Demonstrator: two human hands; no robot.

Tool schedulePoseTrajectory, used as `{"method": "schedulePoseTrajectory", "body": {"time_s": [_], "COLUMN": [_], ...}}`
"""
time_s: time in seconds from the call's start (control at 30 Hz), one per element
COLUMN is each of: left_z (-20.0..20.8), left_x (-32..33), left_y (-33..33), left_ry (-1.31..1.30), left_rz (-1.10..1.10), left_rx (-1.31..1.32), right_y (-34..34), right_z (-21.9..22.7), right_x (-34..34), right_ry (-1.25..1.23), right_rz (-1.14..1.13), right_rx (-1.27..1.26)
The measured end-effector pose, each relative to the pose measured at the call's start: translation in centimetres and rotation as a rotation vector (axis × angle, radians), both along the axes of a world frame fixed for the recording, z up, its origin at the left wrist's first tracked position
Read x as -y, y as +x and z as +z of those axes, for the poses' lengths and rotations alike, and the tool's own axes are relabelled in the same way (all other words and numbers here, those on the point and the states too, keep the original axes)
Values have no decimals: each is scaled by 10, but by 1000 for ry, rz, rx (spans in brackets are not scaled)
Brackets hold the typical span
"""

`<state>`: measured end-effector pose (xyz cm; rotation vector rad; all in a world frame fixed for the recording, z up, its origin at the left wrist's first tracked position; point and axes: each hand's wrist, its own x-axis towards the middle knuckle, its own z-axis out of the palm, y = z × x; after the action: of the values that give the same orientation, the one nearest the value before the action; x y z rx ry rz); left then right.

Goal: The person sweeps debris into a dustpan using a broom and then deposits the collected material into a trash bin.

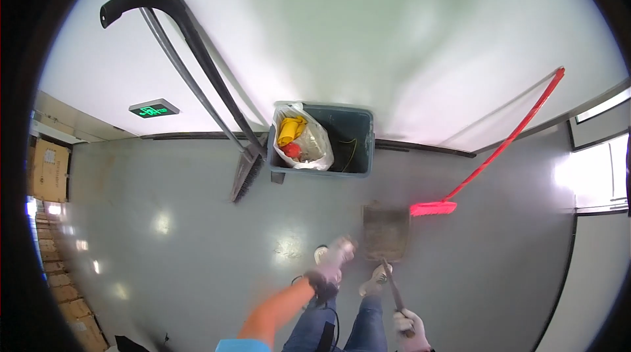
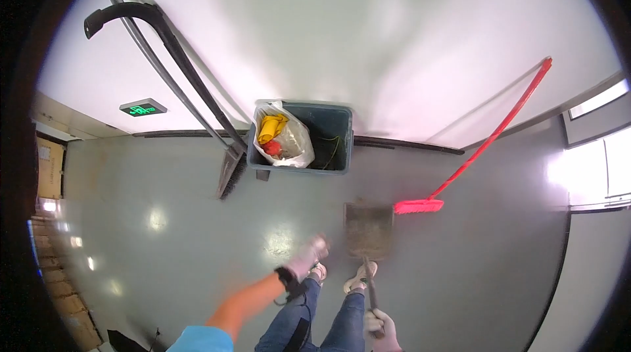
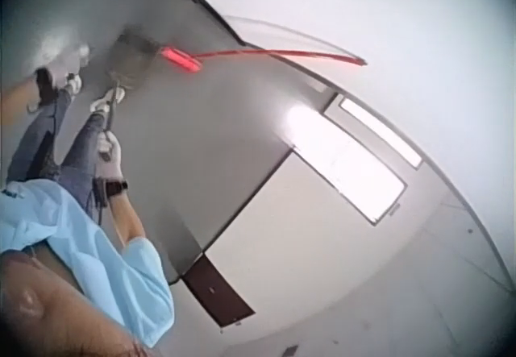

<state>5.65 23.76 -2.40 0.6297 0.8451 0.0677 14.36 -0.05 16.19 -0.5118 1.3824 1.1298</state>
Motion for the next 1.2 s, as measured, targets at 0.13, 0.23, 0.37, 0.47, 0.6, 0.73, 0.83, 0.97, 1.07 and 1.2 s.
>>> {"method": "schedulePoseTrajectory", "body": {"time_s": [0.13, 0.23, 0.37, 0.47, 0.6, 0.73, 0.83, 0.97, 1.07, 1.2], "left_z": [79, 137, 146, 158, 158, 135, 112, 85, 57, 69], "left_x": [45, 46, 41, 21, 11, 7, 23, 59, 90, 109], "left_y": [-32, -45, -80, -91, -103, -145, -192, -248, -275, -244], "left_ry": [330, 481, 1176, 1318, 1467, 1513, 1367, 1108, 705, 517], "left_rz": [-430, -475, -369, -380, -439, -401, -284, -36, 396, 612], "left_rx": [252, 382, -16, -98, -203, -370, -631, -887, -969, -1069], "right_y": [-18, -52, -73, -93, -112, -52, 55, 230, 363, 498], "right_z": [-65, -87, -78, -102, -128, -105, -97, -78, -64, -40], "right_x": [-42, -70, -118, -134, -140, -145, -133, -93, -71, -85], "right_ry": [284, 136, 468, 396, 472, 646, 248, -374, -575, -681], "right_rz": [-203, 563, 539, 553, 633, 909, 1377, 1007, 695, 796], "right_rx": [-185, 484, 309, 87, -18, 39, 842, 1149, 1338, 1584]}}
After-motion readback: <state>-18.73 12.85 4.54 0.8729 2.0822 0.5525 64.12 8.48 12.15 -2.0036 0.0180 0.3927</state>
